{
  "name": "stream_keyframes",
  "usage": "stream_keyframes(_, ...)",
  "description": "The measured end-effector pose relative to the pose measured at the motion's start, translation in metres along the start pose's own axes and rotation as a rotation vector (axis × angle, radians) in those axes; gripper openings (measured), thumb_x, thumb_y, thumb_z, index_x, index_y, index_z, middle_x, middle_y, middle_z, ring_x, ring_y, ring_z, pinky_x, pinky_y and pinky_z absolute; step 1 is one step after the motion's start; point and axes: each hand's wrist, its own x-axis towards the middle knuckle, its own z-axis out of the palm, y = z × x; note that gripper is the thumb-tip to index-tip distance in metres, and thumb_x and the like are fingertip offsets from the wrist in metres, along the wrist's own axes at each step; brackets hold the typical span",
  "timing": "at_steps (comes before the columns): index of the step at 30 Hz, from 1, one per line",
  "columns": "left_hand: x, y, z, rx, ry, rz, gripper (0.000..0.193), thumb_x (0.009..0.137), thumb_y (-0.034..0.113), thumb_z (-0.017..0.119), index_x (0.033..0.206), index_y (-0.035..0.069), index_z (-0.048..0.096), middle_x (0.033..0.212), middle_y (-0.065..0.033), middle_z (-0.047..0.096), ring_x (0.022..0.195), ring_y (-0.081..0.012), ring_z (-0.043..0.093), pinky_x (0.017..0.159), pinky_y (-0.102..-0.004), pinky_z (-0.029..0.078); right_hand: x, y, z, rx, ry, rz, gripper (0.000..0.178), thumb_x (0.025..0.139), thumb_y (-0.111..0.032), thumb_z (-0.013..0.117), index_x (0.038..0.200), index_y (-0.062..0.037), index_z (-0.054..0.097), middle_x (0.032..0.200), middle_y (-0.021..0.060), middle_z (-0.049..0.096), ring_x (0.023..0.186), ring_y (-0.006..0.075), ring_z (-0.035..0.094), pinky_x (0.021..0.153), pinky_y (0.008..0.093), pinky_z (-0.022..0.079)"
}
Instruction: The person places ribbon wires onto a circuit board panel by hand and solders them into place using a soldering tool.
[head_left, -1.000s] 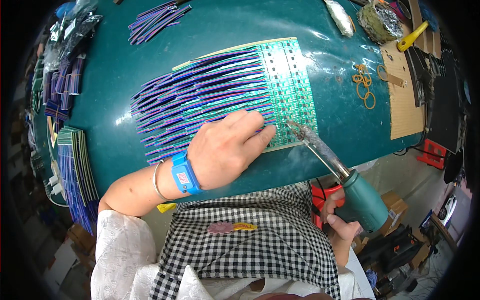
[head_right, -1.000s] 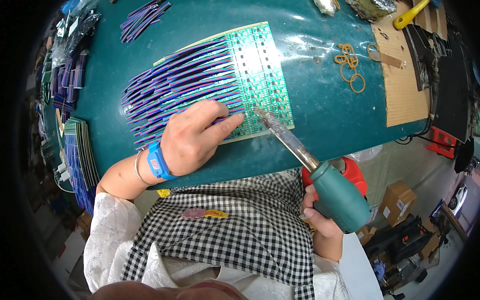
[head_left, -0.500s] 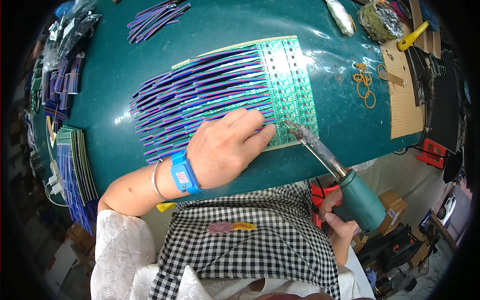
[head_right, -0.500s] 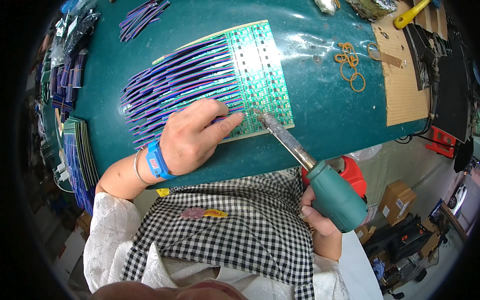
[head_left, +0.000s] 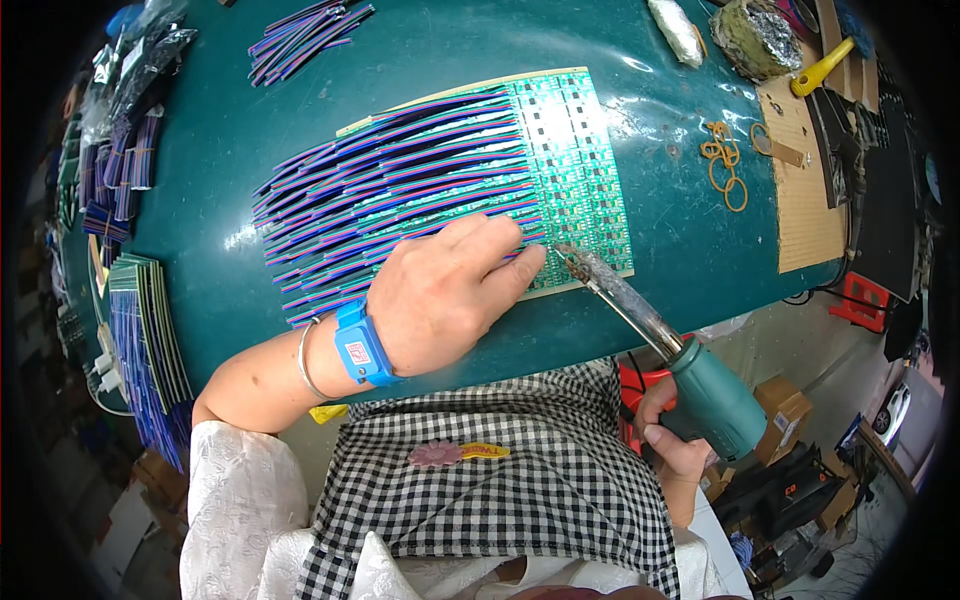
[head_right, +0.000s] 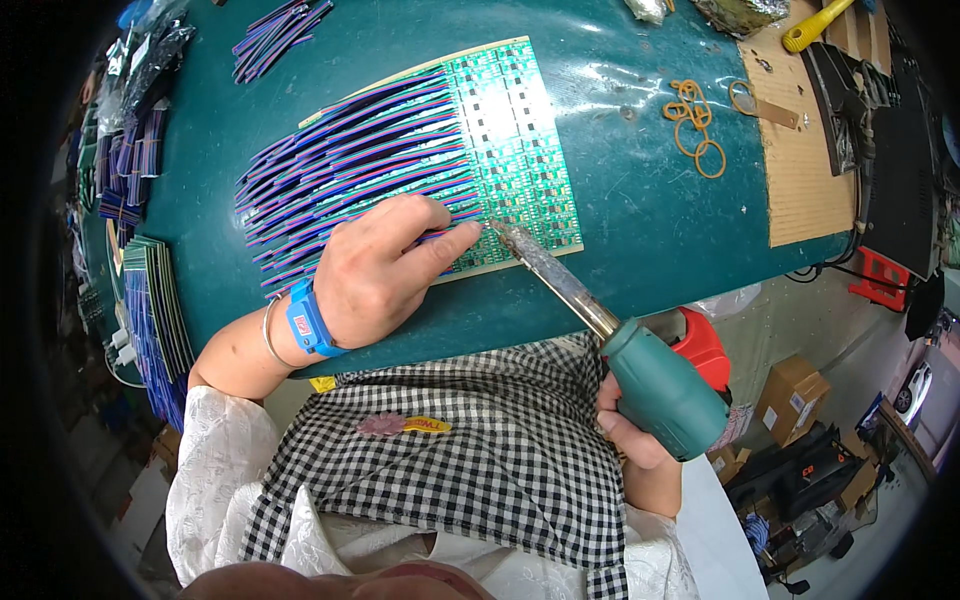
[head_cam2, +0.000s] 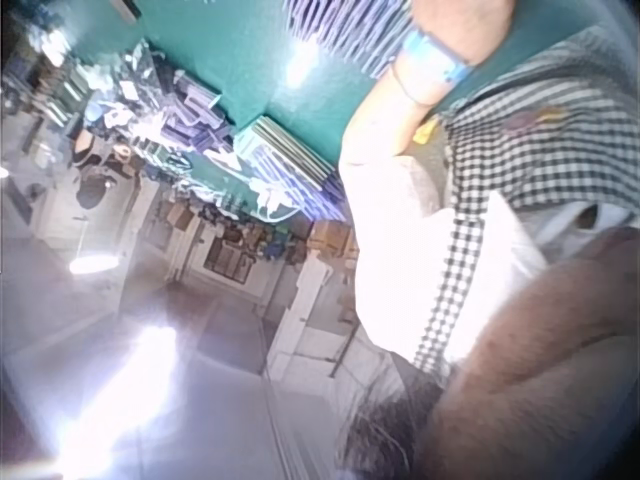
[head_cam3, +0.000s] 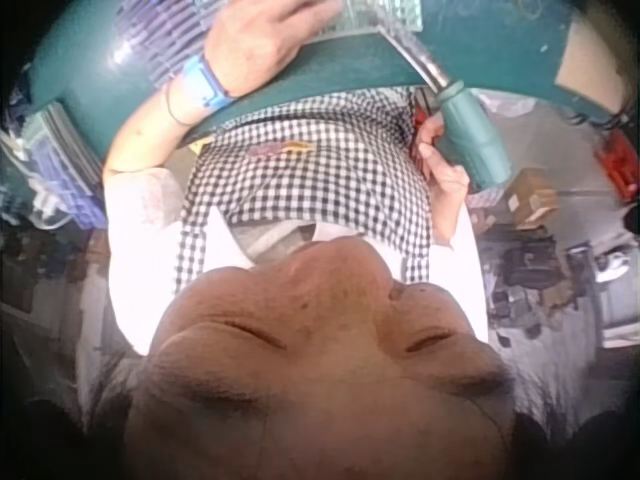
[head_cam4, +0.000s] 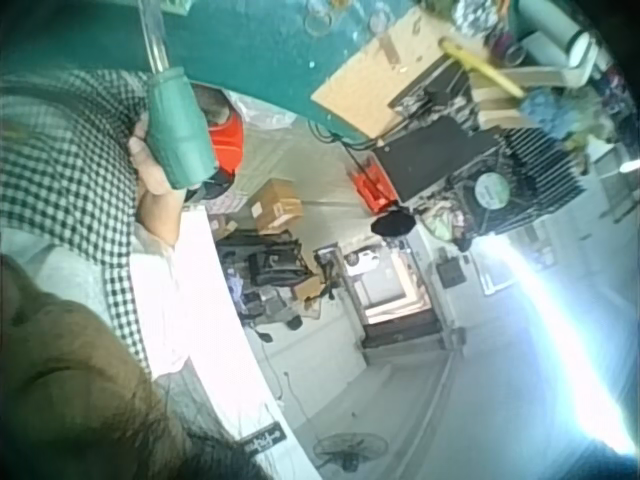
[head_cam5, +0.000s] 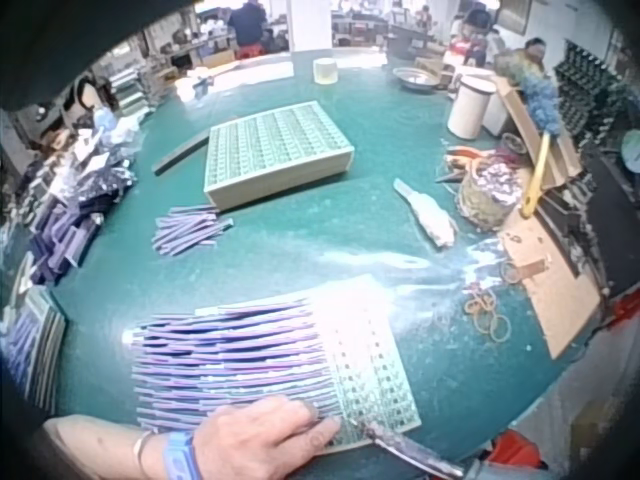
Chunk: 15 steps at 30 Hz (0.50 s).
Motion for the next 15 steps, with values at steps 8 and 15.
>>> stream_keyframes(8,0.0,-0.001,0.0,-0.003,0.005,0.005,0.036,0.068,0.0,0.068,0.104,-0.002,0.069,0.087,-0.0109,0.056,0.074,-0.0243,0.06,0.059,-0.0341,0.051,0.003,0.003,-0.002,-0.01,-0.05,-0.07,0.042,0.063,0.005,0.067,0.104,0.0065,0.06,0.067,0.0052,0.059,0.056,0.0153,0.051,0.054,0.028,0.04)
stream_keyframes(15,-0.002,-0.003,0.001,-0.028,0.005,0.008,0.035,0.069,0.001,0.068,0.104,-0.002,0.069,0.088,-0.0109,0.056,0.075,-0.0249,0.061,0.061,-0.0351,0.052,0.003,-0.005,0.006,0.084,-0.019,-0.092,0.04,0.067,0.002,0.068,0.105,0.0066,0.059,0.067,0.0058,0.058,0.054,0.0145,0.051,0.051,0.0276,0.04)
